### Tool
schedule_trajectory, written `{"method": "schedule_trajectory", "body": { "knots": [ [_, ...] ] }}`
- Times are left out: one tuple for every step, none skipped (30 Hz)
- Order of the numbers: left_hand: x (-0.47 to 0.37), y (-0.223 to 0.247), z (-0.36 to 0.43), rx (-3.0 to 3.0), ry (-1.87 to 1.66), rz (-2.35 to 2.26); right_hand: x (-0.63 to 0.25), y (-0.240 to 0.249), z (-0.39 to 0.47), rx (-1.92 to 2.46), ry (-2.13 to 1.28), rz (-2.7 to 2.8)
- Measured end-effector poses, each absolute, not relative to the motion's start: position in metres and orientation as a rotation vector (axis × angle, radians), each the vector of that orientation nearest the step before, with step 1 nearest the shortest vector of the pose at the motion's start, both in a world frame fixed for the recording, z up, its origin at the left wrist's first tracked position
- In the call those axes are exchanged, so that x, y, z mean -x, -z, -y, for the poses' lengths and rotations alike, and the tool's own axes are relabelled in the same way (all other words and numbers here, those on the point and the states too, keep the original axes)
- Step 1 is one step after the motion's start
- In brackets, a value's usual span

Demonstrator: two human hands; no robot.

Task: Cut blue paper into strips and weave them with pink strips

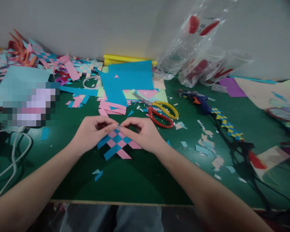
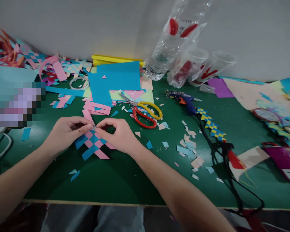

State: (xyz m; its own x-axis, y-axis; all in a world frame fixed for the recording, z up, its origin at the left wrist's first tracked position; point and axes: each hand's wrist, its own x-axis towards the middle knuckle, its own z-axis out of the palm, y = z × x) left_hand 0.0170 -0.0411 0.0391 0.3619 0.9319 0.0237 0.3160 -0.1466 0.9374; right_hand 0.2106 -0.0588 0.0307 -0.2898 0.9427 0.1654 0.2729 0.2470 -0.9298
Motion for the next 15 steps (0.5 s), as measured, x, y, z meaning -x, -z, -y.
{"method": "schedule_trajectory", "body": {
  "knots": [
    [-0.0168, -0.0389, 0.0409, -1.652, -0.817, -1.123, -0.2111, -0.0309, 0.0583, 1.110, -1.088, 1.719],
    [-0.0166, -0.0385, 0.0407, -1.632, -0.821, -1.121, -0.2116, -0.0309, 0.0578, 1.094, -1.105, 1.710],
    [-0.0162, -0.0380, 0.0405, -1.614, -0.825, -1.117, -0.2121, -0.0308, 0.0575, 1.079, -1.124, 1.700],
    [-0.0159, -0.0374, 0.0403, -1.598, -0.830, -1.112, -0.2126, -0.0306, 0.0572, 1.066, -1.144, 1.691],
    [-0.0154, -0.0368, 0.0401, -1.584, -0.836, -1.109, -0.2130, -0.0304, 0.0570, 1.054, -1.162, 1.686],
    [-0.0150, -0.0363, 0.0399, -1.572, -0.841, -1.106, -0.2134, -0.0301, 0.0568, 1.046, -1.177, 1.682],
    [-0.0146, -0.0358, 0.0398, -1.560, -0.843, -1.101, -0.2138, -0.0299, 0.0568, 1.040, -1.190, 1.682],
    [-0.0144, -0.0355, 0.0397, -1.548, -0.843, -1.094, -0.2140, -0.0297, 0.0568, 1.036, -1.200, 1.685],
    [-0.0142, -0.0354, 0.0397, -1.535, -0.840, -1.088, -0.2142, -0.0296, 0.0569, 1.033, -1.208, 1.688],
    [-0.0142, -0.0354, 0.0397, -1.524, -0.833, -1.081, -0.2144, -0.0297, 0.0571, 1.031, -1.211, 1.692],
    [-0.0143, -0.0356, 0.0398, -1.516, -0.824, -1.073, -0.2144, -0.0298, 0.0573, 1.031, -1.209, 1.695],
    [-0.0146, -0.0359, 0.0398, -1.511, -0.815, -1.061, -0.2144, -0.0301, 0.0574, 1.031, -1.204, 1.700],
    [-0.0148, -0.0362, 0.0398, -1.511, -0.806, -1.044, -0.2144, -0.0304, 0.0576, 1.030, -1.195, 1.709],
    [-0.0151, -0.0366, 0.0398, -1.515, -0.795, -1.024, -0.2144, -0.0309, 0.0578, 1.027, -1.184, 1.723],
    [-0.0153, -0.0369, 0.0397, -1.521, -0.781, -1.005, -0.2144, -0.0314, 0.0580, 1.024, -1.170, 1.741]
  ]
}}
